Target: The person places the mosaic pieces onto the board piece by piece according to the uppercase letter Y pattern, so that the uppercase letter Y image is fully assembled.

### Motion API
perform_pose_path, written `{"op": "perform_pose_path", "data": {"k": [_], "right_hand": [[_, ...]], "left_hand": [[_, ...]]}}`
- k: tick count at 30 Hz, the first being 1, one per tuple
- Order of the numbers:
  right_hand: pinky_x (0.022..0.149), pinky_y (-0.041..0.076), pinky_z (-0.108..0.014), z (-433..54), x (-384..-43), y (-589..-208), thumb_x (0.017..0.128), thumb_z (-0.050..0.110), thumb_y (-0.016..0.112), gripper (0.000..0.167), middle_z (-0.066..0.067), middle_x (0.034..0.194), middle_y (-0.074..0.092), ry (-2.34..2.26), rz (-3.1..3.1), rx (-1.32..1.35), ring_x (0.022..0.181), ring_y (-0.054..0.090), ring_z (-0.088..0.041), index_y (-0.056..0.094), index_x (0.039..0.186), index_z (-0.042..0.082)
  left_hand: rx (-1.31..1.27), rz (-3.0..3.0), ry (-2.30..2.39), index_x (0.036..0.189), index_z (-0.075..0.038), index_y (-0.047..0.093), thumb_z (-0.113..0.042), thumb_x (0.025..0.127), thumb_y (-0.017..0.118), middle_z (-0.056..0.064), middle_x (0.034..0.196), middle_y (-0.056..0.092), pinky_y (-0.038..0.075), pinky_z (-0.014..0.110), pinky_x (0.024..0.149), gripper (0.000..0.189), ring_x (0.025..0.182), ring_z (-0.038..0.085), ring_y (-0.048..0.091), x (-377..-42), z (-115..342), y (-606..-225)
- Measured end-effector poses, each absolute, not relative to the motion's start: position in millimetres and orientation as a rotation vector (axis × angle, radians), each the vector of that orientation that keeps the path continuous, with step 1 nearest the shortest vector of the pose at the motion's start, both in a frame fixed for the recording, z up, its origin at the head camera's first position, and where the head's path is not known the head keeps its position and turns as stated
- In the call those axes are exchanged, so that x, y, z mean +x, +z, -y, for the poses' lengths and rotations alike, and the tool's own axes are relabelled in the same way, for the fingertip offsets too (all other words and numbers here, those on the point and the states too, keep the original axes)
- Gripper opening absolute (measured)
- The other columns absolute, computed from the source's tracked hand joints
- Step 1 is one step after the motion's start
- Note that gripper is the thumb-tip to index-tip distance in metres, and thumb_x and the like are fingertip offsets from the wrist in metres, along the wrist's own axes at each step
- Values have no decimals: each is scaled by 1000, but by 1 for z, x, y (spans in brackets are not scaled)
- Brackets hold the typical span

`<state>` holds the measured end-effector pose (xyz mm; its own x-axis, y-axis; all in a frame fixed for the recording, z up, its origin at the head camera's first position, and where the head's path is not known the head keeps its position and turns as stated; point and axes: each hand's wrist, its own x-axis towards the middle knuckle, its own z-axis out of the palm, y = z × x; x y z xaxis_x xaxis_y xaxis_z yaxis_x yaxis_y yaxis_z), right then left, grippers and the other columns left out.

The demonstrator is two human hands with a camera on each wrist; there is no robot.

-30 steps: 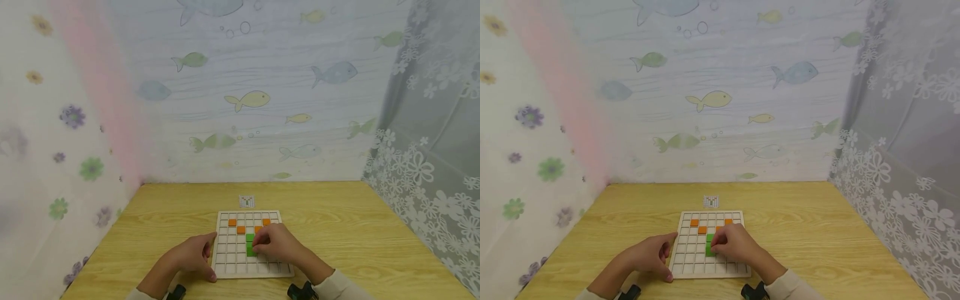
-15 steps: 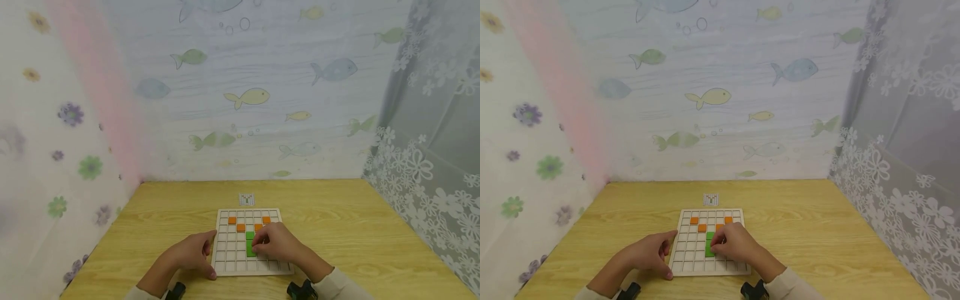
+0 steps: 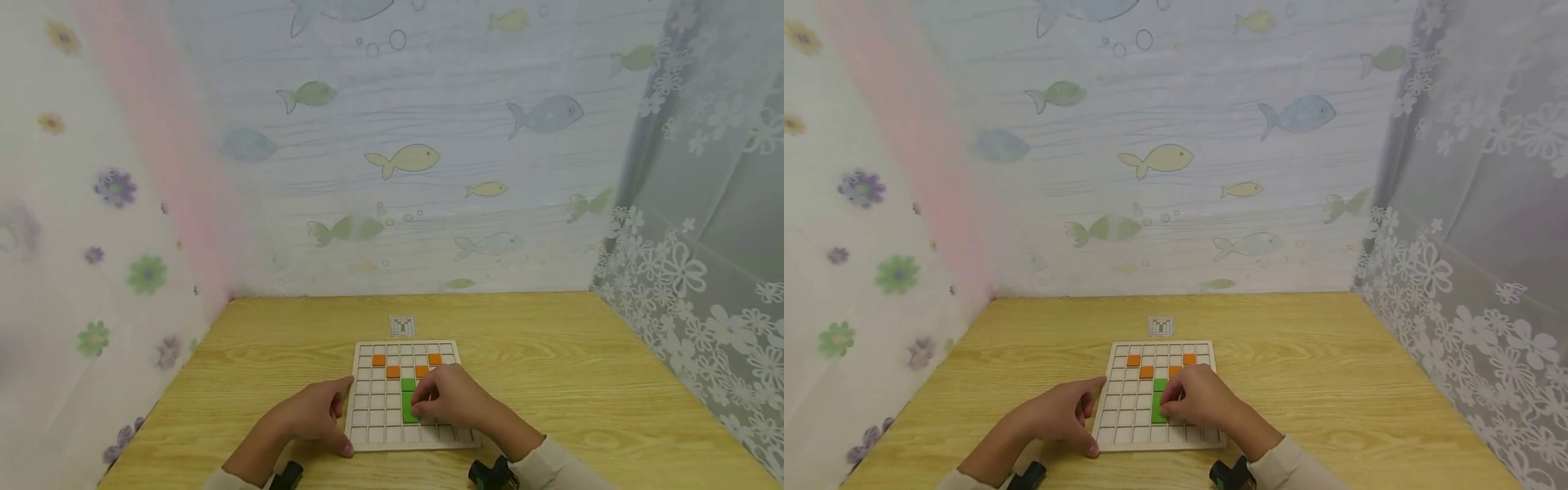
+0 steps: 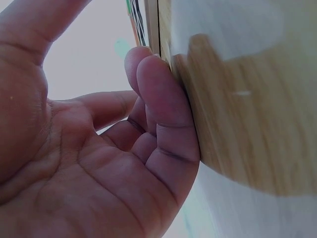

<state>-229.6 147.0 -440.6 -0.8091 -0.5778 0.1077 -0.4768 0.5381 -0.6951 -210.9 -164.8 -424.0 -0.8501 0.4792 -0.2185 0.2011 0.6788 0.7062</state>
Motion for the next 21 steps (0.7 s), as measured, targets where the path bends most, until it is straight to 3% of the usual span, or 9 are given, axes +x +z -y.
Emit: {"op": "perform_pose_path", "data": {"k": [21], "right_hand": [[63,51,-22,-147,-230,-441,89,24,84,7,18,75,71,-1099,-2629,-943,71,61,0,81,83,27]], "left_hand": [[518,-2512,987,160,-1,34,-23,62,102,8,94,57,39,26,57,121,74,17,51,-210,164,-422]]}}
